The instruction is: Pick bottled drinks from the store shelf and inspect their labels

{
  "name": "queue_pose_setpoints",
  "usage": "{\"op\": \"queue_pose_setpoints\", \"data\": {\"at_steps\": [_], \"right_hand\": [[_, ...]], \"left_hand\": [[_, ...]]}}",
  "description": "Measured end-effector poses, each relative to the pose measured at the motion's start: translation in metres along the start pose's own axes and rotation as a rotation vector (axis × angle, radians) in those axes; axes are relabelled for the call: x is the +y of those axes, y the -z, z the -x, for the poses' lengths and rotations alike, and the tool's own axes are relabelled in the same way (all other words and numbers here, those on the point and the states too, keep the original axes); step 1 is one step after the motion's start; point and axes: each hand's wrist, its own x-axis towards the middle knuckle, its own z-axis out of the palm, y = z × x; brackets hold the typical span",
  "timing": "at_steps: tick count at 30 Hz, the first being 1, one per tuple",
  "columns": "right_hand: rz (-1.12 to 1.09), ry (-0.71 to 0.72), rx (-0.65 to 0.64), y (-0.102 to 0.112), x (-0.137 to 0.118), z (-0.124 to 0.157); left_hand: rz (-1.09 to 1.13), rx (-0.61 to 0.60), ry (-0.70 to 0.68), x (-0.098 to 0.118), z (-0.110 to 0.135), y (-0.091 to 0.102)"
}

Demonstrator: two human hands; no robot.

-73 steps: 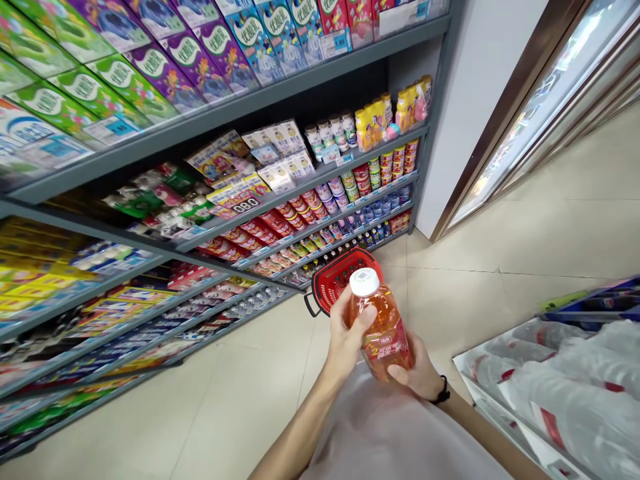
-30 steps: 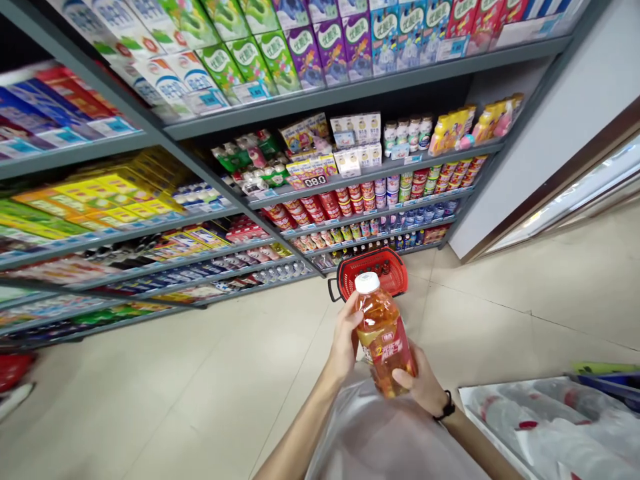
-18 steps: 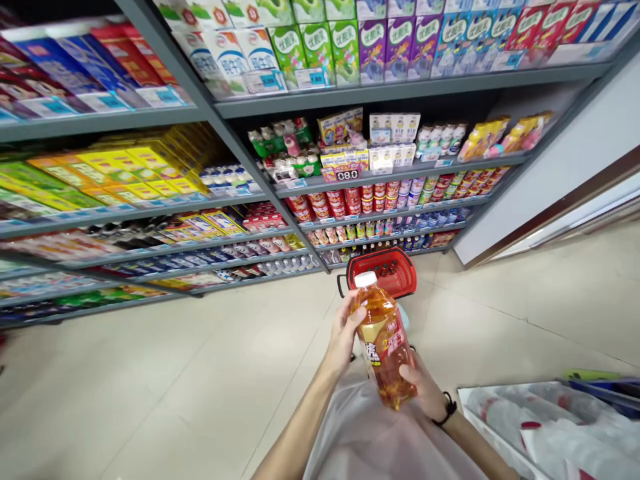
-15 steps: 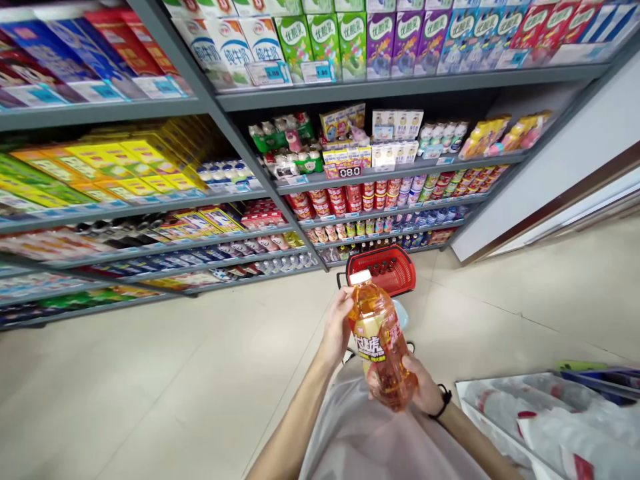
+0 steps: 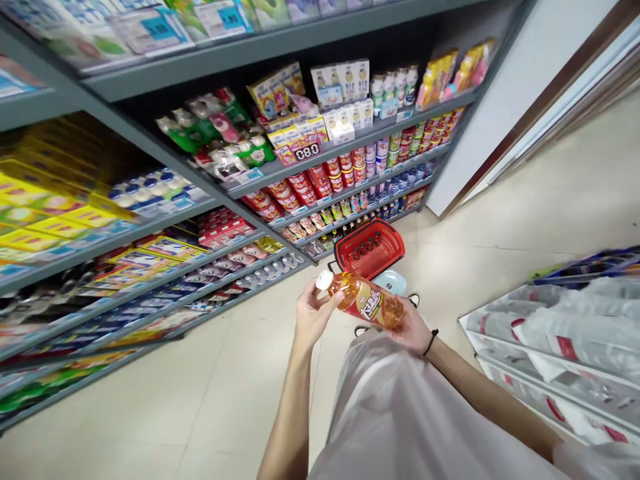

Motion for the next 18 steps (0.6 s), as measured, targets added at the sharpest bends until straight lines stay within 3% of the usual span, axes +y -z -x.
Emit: {"op": "queue_pose_setpoints", "data": {"at_steps": [2,5,9,14,18], "right_hand": [[-0.082,-0.091,0.047,0.013,-0.003,-0.014],[-0.041,-0.269,-0.019,0.040,-0.016,-0.029],[0.035,-0.432,-0.053,0.089,-0.047,-0.047],[0.187,-0.612,0.024,0.171,-0.094,-0.092],[0.313,-0.644,0.221,0.246,-0.120,-0.136]], "left_hand": [[-0.120,-0.049,-0.002,-0.003,-0.011,-0.004],[-0.363,-0.151,0.022,-0.005,-0.032,-0.017],[-0.682,-0.365,0.152,-0.006,-0.071,-0.048],[-1.049,-0.617,0.317,-0.031,-0.122,-0.112],[-1.259,-0.597,0.389,-0.082,-0.162,-0.172]]}}
